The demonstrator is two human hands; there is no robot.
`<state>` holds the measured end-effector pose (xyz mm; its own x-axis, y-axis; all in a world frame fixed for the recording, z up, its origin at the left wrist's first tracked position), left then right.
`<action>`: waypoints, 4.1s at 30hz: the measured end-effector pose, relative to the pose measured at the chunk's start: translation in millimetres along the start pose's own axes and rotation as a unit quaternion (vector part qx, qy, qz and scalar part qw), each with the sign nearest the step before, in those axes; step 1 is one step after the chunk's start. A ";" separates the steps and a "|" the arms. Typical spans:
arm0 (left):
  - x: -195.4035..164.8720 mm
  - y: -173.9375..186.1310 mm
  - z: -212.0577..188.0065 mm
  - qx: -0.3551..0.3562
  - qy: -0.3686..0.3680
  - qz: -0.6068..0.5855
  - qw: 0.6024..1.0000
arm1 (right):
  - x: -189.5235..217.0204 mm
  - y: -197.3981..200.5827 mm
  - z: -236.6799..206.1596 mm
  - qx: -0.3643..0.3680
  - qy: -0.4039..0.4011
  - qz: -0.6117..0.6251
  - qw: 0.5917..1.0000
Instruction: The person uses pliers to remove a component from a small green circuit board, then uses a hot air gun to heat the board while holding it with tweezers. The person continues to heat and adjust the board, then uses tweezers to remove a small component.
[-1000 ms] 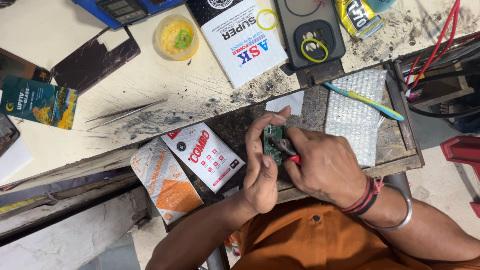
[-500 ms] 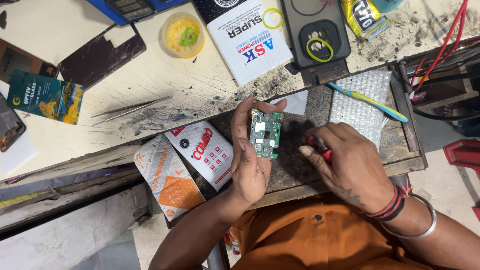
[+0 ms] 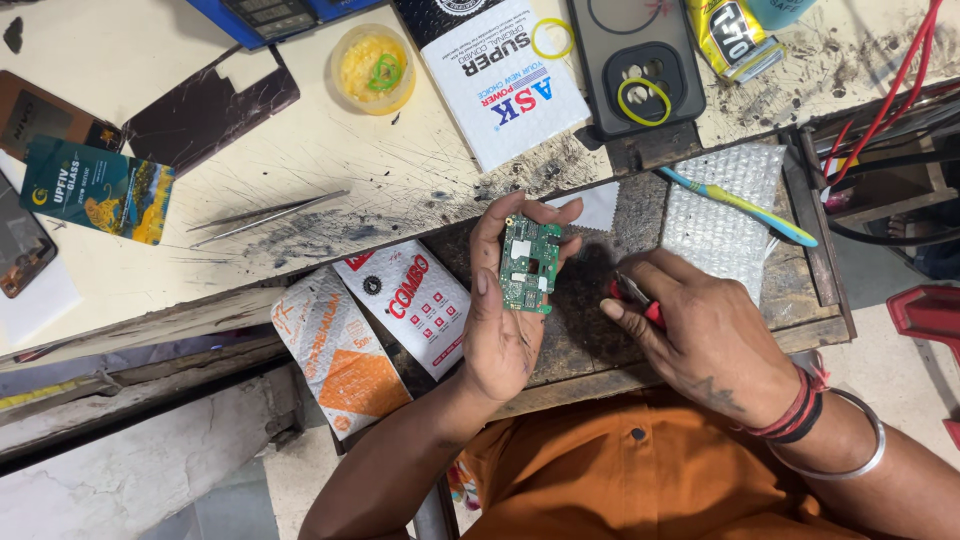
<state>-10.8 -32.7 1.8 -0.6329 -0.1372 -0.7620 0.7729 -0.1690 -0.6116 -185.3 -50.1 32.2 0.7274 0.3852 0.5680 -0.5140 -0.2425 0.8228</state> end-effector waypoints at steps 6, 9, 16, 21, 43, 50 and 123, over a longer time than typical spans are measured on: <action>2.4 3.1 -0.9 -0.004 -0.008 0.021 1.000 | 14.0 8.0 4.2 -0.022 0.046 -0.062 0.997; 3.9 2.9 -0.9 -0.010 -0.027 0.032 0.999 | 20.9 13.4 3.0 -0.057 0.096 -0.094 0.989; 2.3 4.4 -2.7 -0.020 -0.033 0.048 0.998 | 10.7 3.4 9.2 0.033 -0.039 -0.020 0.999; 4.1 4.5 -3.6 -0.025 -0.040 0.044 0.998 | 11.1 3.4 10.0 0.021 -0.023 0.004 1.000; 8.8 -1.2 -8.2 -0.006 -0.051 0.103 0.993 | 43.2 2.6 27.9 -0.031 0.023 -0.145 0.989; 11.3 -0.4 -9.8 -0.009 -0.068 0.086 0.994 | 44.9 1.0 27.6 -0.025 0.012 -0.184 0.983; 18.2 -0.1 -11.7 -0.033 -0.043 0.067 0.996 | 34.0 -19.5 22.3 0.023 0.019 -0.042 0.999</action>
<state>-21.9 -23.8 -14.4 -0.5232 -0.2376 -0.8184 0.8502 -0.0788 -0.5206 -140.4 -52.1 35.9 0.7484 0.4401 0.4962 -0.4294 -0.2487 0.8682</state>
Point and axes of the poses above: each hand's wrist, its own z-axis towards the middle knuckle, its own y-axis out of the back of the hand, x = y × z, the point moved 4 cm from there along z, towards the middle knuckle, and after that the axes turned 2 degrees about -z, right-handed, at the moved point
